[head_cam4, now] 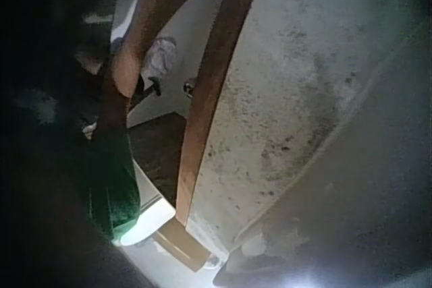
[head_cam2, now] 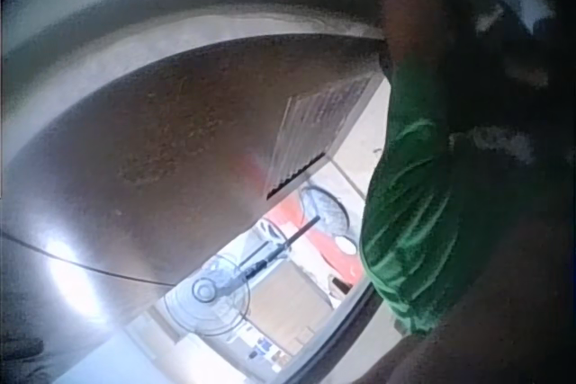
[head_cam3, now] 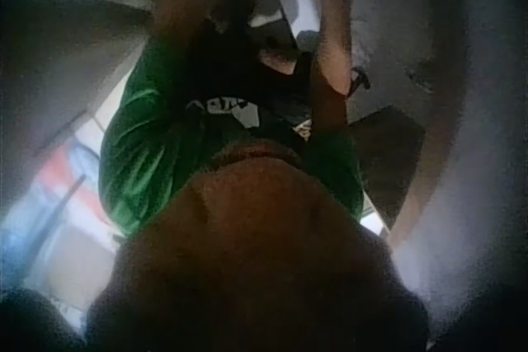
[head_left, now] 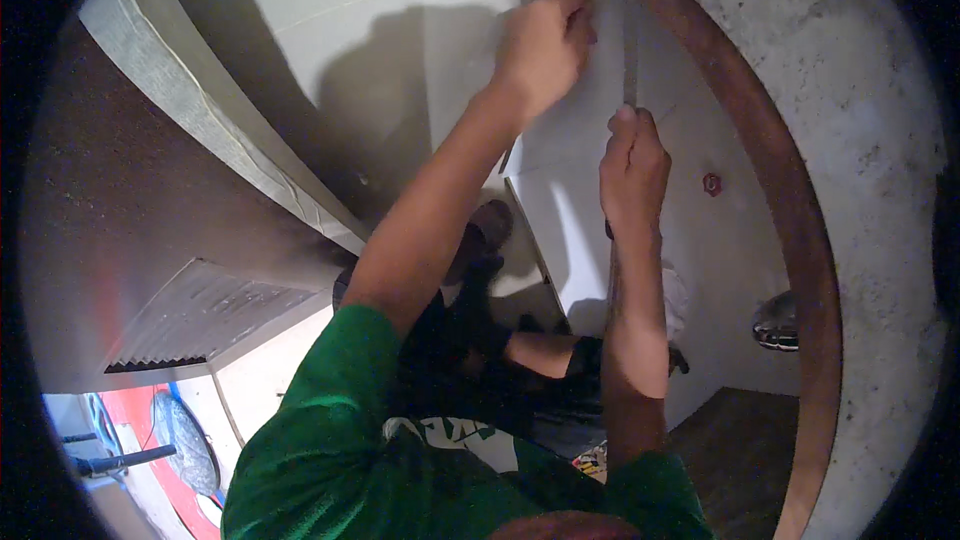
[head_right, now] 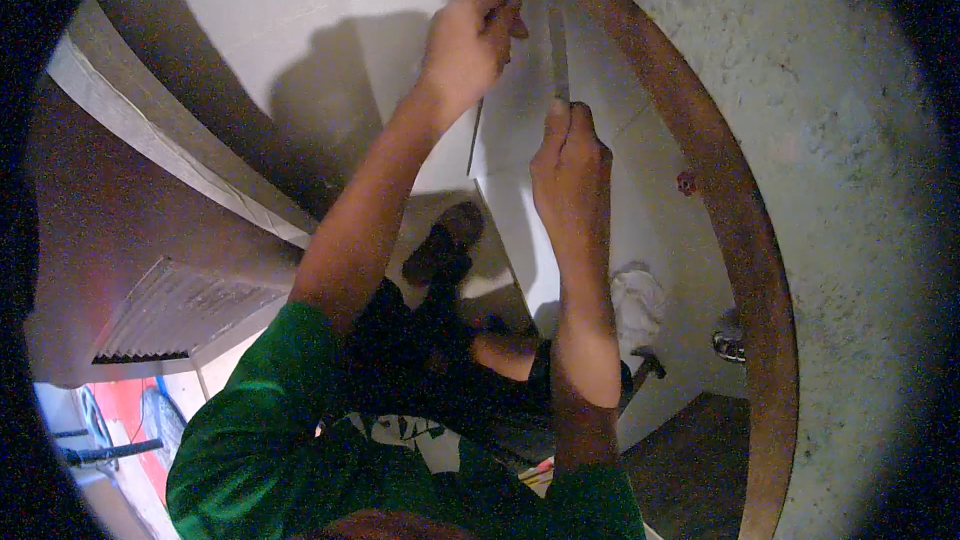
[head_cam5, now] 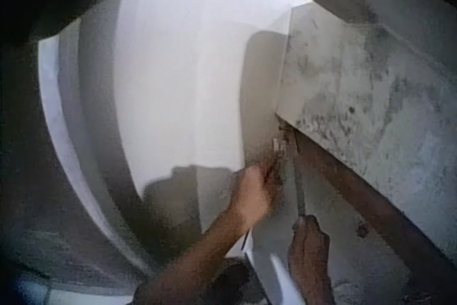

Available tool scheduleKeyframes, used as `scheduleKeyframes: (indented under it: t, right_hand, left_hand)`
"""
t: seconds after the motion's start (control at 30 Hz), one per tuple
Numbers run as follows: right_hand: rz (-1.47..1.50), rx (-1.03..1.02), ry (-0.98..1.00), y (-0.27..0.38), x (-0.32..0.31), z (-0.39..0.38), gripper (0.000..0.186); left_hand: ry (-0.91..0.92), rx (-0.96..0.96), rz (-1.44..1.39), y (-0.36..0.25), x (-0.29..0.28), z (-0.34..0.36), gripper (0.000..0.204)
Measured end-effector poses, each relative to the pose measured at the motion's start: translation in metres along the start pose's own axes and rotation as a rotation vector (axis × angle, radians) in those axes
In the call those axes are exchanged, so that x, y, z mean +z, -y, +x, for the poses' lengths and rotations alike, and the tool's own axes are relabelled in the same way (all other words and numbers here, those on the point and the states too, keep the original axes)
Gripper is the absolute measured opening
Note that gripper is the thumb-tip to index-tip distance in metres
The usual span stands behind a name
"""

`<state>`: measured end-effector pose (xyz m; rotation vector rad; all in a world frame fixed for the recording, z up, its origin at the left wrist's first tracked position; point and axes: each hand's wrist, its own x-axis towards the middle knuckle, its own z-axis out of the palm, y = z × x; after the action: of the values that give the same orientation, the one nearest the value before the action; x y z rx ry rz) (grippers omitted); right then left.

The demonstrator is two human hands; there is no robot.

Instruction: The person installs a wooden trim piece along a wall. They position the trim, hammer nails to secure it, and use a utility knife to trim excess material.

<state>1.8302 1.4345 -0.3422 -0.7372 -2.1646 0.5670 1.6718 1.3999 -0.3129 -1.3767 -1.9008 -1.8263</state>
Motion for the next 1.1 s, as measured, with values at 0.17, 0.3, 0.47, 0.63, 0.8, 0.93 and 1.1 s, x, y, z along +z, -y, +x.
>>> scheduleKeyframes:
  t: [0.17, 0.3, 0.47, 0.63, 0.8, 0.93, 1.1]
  right_hand:
    - [-0.087, 0.07, 0.035, 0.006, 0.018, 0.011, 0.033]
    - [-0.15, 0.108, 0.073, 0.014, 0.015, 0.005, 0.031]
    - [-0.184, 0.142, 0.076, 0.017, 0.023, 0.006, 0.03]
    - [-0.145, 0.1, 0.06, 0.01, 0.037, 0.022, 0.031]
    - [-0.144, 0.12, 0.066, 0.009, 0.031, 0.013, 0.029]
    - [-0.158, 0.083, 0.038, -0.003, 0.034, 0.01, 0.029]
    - [-0.139, 0.062, 0.038, -0.011, 0.048, 0.016, 0.027]
  left_hand:
    - [-0.22, -0.114, -0.234, 0.012, 0.011, -0.016, 0.03]
    - [-0.181, -0.257, -0.308, -0.018, 0.012, -0.019, 0.027]
    - [-0.219, -0.175, -0.2, -0.019, 0.013, -0.015, 0.026]
    - [-0.238, -0.129, -0.117, -0.019, 0.009, 0.0, 0.022]
    - [-0.238, -0.129, -0.177, -0.02, 0.007, -0.007, 0.021]
    - [-0.253, -0.067, -0.109, -0.014, 0.013, -0.012, 0.022]
    - [-0.21, -0.119, -0.191, -0.002, 0.019, -0.006, 0.026]
